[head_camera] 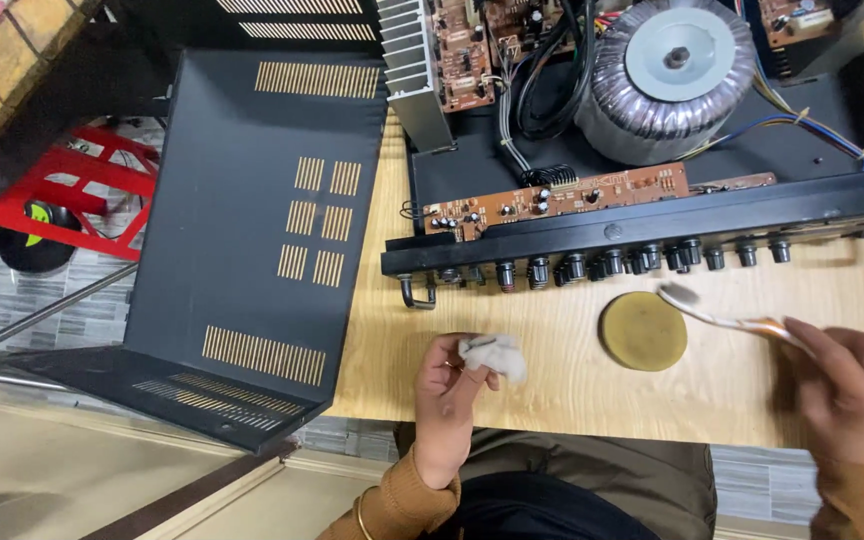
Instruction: Cleaning the front panel of an amplifier by removing knobs and using a cloth and toothbrush
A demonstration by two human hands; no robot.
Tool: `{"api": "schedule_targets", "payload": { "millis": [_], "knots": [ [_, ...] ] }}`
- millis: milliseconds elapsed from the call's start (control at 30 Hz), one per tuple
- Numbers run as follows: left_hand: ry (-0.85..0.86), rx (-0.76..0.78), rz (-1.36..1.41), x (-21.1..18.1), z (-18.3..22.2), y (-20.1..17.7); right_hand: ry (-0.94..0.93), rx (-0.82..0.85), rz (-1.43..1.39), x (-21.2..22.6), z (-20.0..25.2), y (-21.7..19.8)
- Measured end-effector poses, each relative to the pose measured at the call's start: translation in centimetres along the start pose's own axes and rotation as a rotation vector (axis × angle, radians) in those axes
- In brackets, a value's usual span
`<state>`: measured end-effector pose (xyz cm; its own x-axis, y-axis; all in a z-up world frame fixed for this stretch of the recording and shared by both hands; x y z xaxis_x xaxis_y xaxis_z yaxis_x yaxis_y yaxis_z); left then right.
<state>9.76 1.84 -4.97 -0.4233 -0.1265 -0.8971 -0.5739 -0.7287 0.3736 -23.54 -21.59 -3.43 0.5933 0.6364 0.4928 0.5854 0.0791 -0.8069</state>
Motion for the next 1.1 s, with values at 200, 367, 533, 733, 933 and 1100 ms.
{"api": "schedule_targets", "payload": {
  "millis": [200,367,533,733,933,1100],
  "knots": [
    [0.004,-0.081,-0.151,0.3,0.1,-2.1,-0.118,-0.027,0.488,2.6,-0.5,0.0],
    [0.574,-0.064,-0.379,-6.3,1.1,-2.6,0.009,0.194,-0.033,8.8,0.0,-0.2],
    [0.593,-0.093,-0.488,-4.5,0.3,-3.7,-0.368,0.122,0.090,19.9,-4.8,1.5],
    [0.660,-0.010,-0.549,-5.4,-0.3,-2.6,-0.504,0.012,0.197,24.7,-9.3,3.4],
    [0.677,0.083,-0.542,-5.8,-0.3,-2.1,-0.379,0.048,0.227,21.6,-9.4,3.5],
    [0.657,0.106,-0.554,-5.6,-0.2,-1.9,-0.456,-0.024,0.233,23.7,-9.0,4.0]
  ]
}}
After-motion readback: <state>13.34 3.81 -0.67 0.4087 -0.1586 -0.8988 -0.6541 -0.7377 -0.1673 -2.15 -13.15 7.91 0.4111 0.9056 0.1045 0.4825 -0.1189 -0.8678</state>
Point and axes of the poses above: each hand's wrist, its own z-axis away from the middle knuckle, its own y-axis out of the palm, x = y × z, the point moved 9 cm from there along -z, towards the middle knuckle
